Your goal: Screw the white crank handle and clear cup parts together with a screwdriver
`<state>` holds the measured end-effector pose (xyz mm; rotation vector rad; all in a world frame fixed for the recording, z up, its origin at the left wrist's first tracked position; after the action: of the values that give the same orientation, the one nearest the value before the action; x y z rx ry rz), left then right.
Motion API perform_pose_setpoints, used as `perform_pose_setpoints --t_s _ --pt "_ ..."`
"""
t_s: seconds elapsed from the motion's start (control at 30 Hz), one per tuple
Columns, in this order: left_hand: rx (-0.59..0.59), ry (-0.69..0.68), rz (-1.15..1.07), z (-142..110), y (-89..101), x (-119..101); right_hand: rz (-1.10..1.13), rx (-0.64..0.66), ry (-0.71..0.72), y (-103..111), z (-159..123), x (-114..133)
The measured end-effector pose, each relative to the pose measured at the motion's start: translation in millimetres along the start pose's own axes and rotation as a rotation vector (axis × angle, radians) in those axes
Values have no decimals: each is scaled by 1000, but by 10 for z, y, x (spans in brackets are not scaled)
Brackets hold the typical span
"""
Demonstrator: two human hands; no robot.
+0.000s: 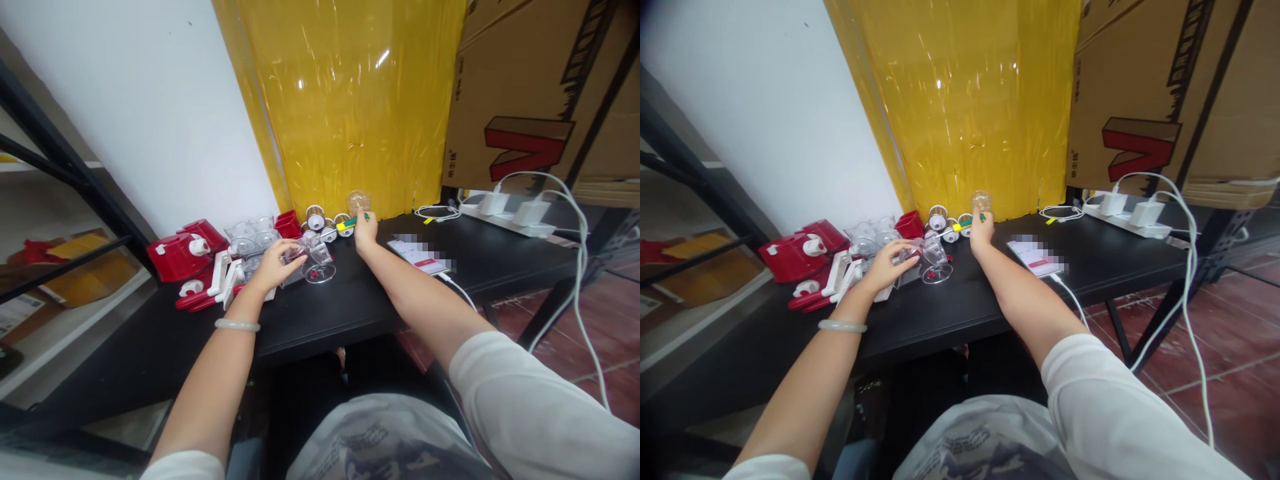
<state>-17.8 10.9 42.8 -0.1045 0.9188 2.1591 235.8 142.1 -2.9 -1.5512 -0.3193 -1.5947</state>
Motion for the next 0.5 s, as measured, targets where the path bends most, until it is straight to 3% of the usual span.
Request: perform_pose_setpoints --t_s 0.5 --pt "14 14 6 0 1 10 72 44 -73 -41 34 -80"
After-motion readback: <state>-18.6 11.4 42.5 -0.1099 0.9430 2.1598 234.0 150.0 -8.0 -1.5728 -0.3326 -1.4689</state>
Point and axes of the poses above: each hand's wrist, its own z-axis towards the middle knuckle, its own y-axis out of the back of the hand, x = y × z, the point moved 5 cm from there along z, towards the middle knuckle, and after that the axes turned 7 degrees about -x, right-handed, at the moved point
